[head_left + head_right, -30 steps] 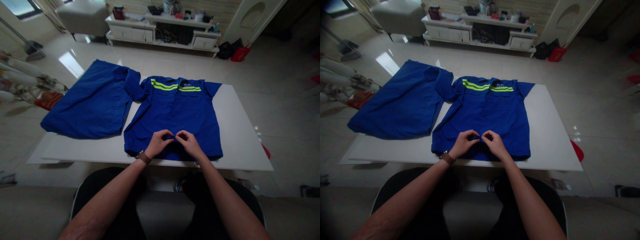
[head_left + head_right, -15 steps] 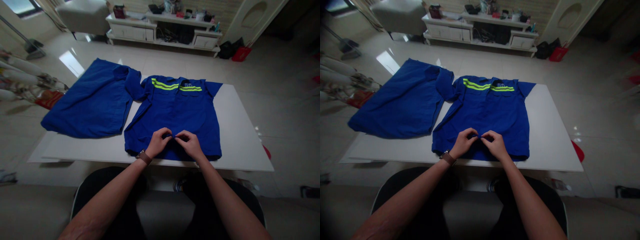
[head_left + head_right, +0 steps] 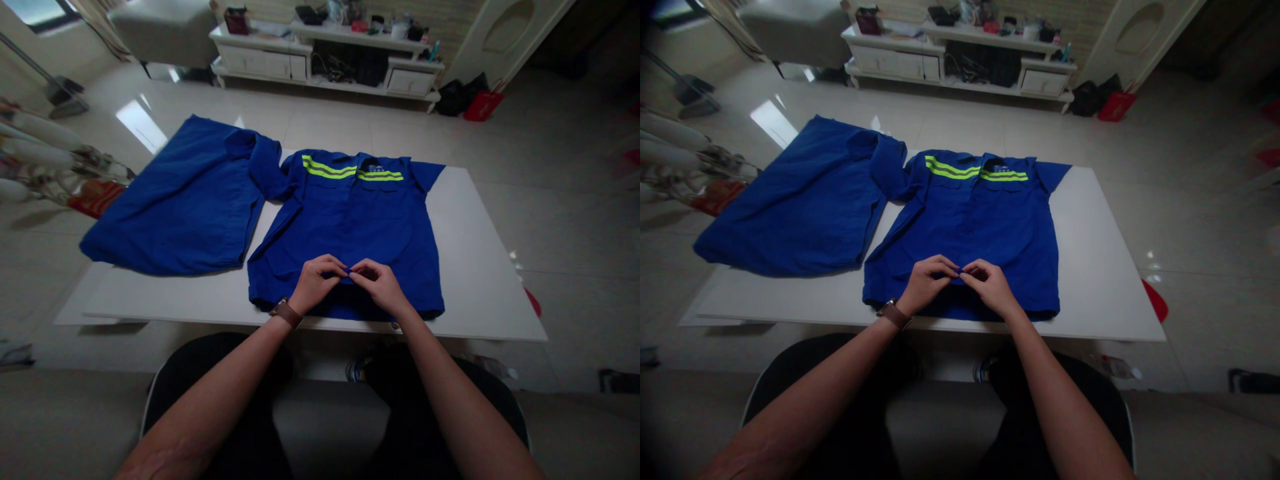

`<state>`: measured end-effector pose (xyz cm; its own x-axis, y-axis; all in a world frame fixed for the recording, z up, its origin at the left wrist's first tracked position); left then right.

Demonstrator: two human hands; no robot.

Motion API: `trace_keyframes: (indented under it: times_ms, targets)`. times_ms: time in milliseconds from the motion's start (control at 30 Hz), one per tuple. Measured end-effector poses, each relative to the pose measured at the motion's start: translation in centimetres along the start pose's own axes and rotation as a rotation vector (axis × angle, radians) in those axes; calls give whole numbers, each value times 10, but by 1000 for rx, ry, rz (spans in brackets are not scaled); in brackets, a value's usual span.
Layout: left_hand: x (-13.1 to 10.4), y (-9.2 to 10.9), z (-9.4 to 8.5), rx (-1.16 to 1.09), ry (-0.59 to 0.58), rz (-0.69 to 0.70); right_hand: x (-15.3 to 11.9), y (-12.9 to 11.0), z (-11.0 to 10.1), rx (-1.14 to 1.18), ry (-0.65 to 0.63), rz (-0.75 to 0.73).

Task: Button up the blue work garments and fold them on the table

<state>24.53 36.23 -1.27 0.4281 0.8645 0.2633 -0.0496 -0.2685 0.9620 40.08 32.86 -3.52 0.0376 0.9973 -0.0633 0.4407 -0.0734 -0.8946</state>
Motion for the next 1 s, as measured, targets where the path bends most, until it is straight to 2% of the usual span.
trace_keyframes:
  times_ms: [133, 300, 400, 500, 600, 700, 800, 900, 1000]
  targets:
    - [-1, 5, 5, 33, -46, 43, 0, 0, -1, 30, 21, 3]
    - [-5, 10, 12, 65, -135, 143, 1, 11, -1, 120, 32, 119]
    - [-8, 16, 15, 184, -207, 251, 0, 17, 4, 207, 20, 190]
    - [-14, 23, 21, 379, -292, 391, -3, 25, 14, 273, -50, 259]
    - [-18, 24, 29, 519, -380, 432, -2, 30, 21, 117, -140, 237]
    - [-15, 18, 32, 563, -448, 312, 2, 27, 9, -246, -62, 79]
    - [-10, 1, 25, 654, -465, 88, 1, 22, -1, -595, 14, -54]
    - [-16, -28, 13, 828, -532, -152, -4, 22, 6, -845, -69, -103]
    - [-27, -50, 5, 864, -588, -346, -10, 20, 14, -1029, -177, -101]
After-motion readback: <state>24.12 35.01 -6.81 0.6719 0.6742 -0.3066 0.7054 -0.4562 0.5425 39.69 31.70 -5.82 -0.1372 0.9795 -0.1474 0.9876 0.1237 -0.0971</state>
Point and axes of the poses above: each hand's wrist, its own x-axis towards the middle knuckle, its own z-axis out of the palm, y = z × x, the point moved 9 cm from there along x, towards the middle knuckle, and after that the axes turned 13 degrees about -x, right-handed, at the moved point
